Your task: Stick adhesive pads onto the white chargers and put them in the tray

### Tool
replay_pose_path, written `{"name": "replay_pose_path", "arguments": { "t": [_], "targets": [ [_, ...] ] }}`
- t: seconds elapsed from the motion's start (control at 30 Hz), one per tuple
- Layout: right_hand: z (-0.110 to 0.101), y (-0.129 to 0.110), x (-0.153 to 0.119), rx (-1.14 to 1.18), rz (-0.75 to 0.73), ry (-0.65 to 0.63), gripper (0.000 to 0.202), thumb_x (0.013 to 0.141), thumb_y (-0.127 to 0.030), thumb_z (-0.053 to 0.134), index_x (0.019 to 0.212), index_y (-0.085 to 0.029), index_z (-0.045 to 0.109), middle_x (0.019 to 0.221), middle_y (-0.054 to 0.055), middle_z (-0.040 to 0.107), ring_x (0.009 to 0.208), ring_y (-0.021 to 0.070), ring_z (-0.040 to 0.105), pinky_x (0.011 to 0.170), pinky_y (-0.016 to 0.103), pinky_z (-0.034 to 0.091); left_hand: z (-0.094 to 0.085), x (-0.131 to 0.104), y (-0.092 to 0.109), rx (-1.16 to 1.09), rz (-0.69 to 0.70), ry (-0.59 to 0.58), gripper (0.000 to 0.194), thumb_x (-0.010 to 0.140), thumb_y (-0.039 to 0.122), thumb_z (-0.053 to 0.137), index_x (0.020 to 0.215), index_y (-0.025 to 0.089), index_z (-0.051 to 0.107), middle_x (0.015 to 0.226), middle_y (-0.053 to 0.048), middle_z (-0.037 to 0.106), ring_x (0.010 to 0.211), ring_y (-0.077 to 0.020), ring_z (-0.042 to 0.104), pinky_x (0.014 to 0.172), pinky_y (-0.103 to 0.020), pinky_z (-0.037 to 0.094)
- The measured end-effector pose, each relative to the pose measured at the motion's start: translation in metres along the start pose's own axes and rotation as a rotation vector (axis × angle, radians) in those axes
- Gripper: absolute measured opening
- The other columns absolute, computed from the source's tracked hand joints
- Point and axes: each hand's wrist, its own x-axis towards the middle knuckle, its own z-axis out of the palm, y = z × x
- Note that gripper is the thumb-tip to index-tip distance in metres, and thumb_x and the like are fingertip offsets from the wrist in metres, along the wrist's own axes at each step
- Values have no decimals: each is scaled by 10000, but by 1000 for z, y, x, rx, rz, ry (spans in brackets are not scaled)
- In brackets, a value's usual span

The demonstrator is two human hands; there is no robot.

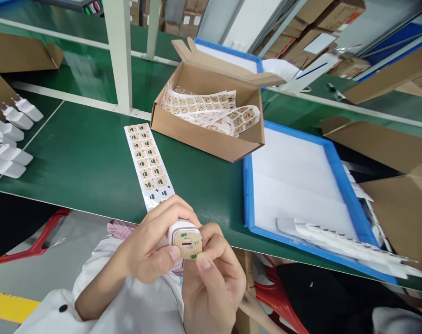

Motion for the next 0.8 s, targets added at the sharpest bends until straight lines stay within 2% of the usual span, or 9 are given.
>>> {"name": "replay_pose_path", "arguments": {
  "t": [0.33,0.8],
  "targets": [
    [-2,-1,1,-31,-13,15,291,975,-305,694,719,-218,587,829,-3,477,697,145,497,613,283,399,4,4,-3,119,82,5,372,1061,572,494,1114,216,587,1007,-60,611,848,-199,596,734,-327,507],
    [-6,1,-3,-170,-79,61,283,990,-318,691,748,-229,573,844,2,503,715,156,512,643,307,427,7,6,-5,148,113,-3,330,1075,532,483,1136,229,599,1026,-49,610,868,-196,594,728,-317,513]
  ]
}}
